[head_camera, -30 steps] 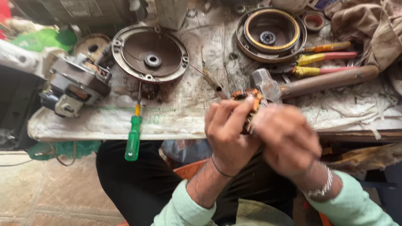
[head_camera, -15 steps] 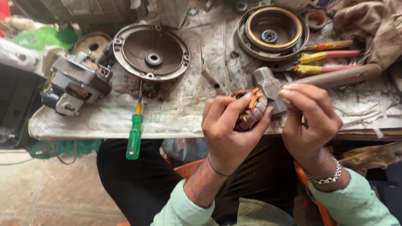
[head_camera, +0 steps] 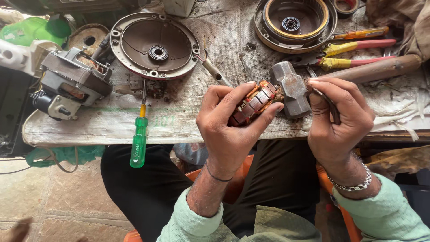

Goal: The person holds a cylindrical motor armature and repeatedly scrapes its copper windings with a small metal tool. They rotate the armature to access different sections and continue scraping throughout the clip. The work is performed at a cluttered bench with other motor parts and tools nearby.

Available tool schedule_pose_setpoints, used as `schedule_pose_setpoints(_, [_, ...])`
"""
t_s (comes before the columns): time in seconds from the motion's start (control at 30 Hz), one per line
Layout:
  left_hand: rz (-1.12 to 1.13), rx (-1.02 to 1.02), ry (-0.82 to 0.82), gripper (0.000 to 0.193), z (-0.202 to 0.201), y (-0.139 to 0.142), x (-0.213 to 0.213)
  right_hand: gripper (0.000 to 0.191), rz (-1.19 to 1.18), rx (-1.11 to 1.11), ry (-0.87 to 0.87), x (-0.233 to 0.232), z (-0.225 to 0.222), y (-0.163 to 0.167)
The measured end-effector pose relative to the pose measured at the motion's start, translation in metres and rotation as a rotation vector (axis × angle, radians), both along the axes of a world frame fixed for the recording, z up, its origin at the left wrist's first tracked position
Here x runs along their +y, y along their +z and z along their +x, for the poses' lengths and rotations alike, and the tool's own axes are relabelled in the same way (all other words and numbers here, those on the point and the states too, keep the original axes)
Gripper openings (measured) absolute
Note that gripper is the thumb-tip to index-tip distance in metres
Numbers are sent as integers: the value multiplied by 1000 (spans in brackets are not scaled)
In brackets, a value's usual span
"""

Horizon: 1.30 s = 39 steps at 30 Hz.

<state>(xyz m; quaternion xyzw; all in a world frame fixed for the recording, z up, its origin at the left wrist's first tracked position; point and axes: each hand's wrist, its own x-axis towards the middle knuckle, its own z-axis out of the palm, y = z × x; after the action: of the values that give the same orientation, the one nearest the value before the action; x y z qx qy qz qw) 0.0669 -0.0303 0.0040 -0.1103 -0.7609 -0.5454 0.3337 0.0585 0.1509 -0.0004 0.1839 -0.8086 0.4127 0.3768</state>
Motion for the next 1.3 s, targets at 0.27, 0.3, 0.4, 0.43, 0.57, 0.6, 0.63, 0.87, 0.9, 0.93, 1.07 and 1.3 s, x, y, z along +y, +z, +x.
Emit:
schedule_pose_setpoints(0.27, [-28, -43, -69, 38, 16, 9, -22, 8, -722, -193, 294, 16, -10, -28])
schedule_pose_setpoints(0.3, [-34, -44, -84, 35, 18, 9, -23, 9, -838, -218, 356, 21, -13, -32])
schedule_pose_setpoints(0.4, [-42, -27, -75, 33, 24, 9, -25, 11, -1000, -260, 463, 33, -13, -44])
schedule_pose_setpoints(0.43, [-40, -28, -74, 33, 26, 9, -25, 12, -1013, -267, 481, 36, -12, -46])
schedule_pose_setpoints(0.57, [-25, -42, -93, 38, 31, 8, -24, 12, -1010, -271, 491, 40, -3, -48])
schedule_pose_setpoints(0.6, [-27, -37, -99, 39, 32, 9, -24, 12, -1010, -271, 477, 39, -2, -47])
schedule_pose_setpoints(0.63, [-45, -34, -99, 40, 34, 9, -25, 12, -1011, -272, 464, 37, 1, -45])
schedule_pose_setpoints(0.87, [-182, 24, -43, 40, 44, 7, -15, 7, -147, -39, 77, 16, 35, -16])
schedule_pose_setpoints(0.9, [-215, 50, -24, 39, 45, 6, -11, 9, -3, -4, 58, 13, 43, -9])
schedule_pose_setpoints(0.93, [-225, 61, -13, 39, 47, 5, -7, 11, 135, 41, 39, 10, 51, -3])
schedule_pose_setpoints(1.07, [-239, 90, 39, 39, 54, -1, 3, 18, 240, 55, 64, -10, 69, 12])
schedule_pose_setpoints(1.3, [-225, 98, 60, 44, 58, -12, 7, 26, 366, 179, 165, -27, 68, 17])
